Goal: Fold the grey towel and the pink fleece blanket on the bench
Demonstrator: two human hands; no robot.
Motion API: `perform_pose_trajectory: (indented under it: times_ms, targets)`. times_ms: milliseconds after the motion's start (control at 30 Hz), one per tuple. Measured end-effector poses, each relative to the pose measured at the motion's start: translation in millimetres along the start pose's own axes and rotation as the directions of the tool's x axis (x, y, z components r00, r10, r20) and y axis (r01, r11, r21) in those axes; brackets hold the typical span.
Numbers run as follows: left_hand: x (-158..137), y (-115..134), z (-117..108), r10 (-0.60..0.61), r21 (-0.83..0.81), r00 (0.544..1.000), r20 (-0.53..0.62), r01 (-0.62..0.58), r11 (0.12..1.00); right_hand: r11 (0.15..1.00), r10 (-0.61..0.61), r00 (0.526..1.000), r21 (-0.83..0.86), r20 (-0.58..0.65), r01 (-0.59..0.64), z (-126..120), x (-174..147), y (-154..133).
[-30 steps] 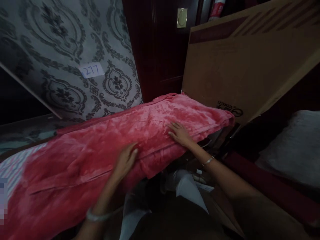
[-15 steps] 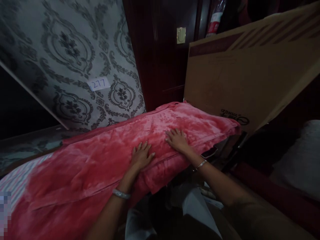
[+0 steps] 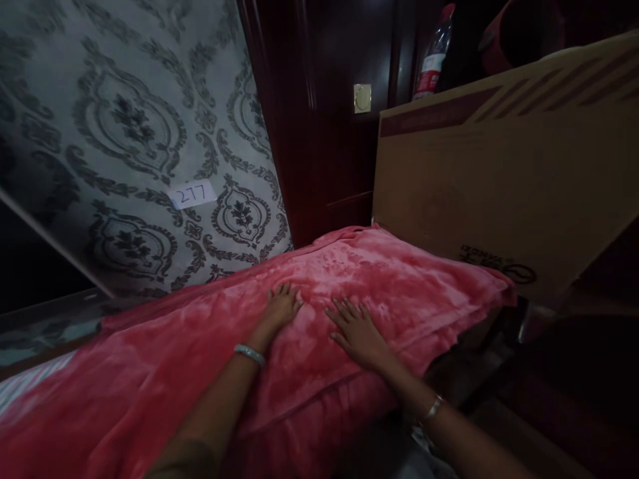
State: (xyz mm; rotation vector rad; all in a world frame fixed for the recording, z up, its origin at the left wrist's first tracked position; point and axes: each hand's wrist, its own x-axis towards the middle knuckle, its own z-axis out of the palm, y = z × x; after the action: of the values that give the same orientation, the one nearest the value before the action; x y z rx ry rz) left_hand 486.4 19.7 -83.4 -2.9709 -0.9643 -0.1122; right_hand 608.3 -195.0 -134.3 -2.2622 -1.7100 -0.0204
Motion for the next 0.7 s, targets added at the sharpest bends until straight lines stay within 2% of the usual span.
perform_pose_trajectory:
  times_ms: [167, 267, 500, 600, 700]
  targets:
    - [68, -19, -2, -0.140, -0.012, 0.990, -0.027, 0.139, 0.990, 0.999, 0.012, 1.000, 0.052, 0.026, -0.014, 2, 0, 2]
    - [97, -33, 0, -0.184, -0.017, 0.982, -0.037, 0.183, 0.983, 0.998, -0.003, 1.000, 0.070, 0.021, 0.001, 5, 0, 5]
    - [128, -63, 12, -0.213, -0.078, 0.976, -0.050, 0.209, 0.975, 0.994, -0.005, 0.998, 0.108, 0.065, -0.002, 4, -3, 8]
    - [140, -70, 3, -0.171, -0.089, 0.985, 0.031, 0.173, 0.981, 0.991, -0.001, 0.997, 0.131, 0.076, -0.009, 1, -3, 5]
    - [156, -64, -11, -0.116, -0.101, 0.987, 0.113, 0.127, 0.987, 0.987, -0.007, 0.995, 0.161, 0.102, -0.009, -7, -1, 5]
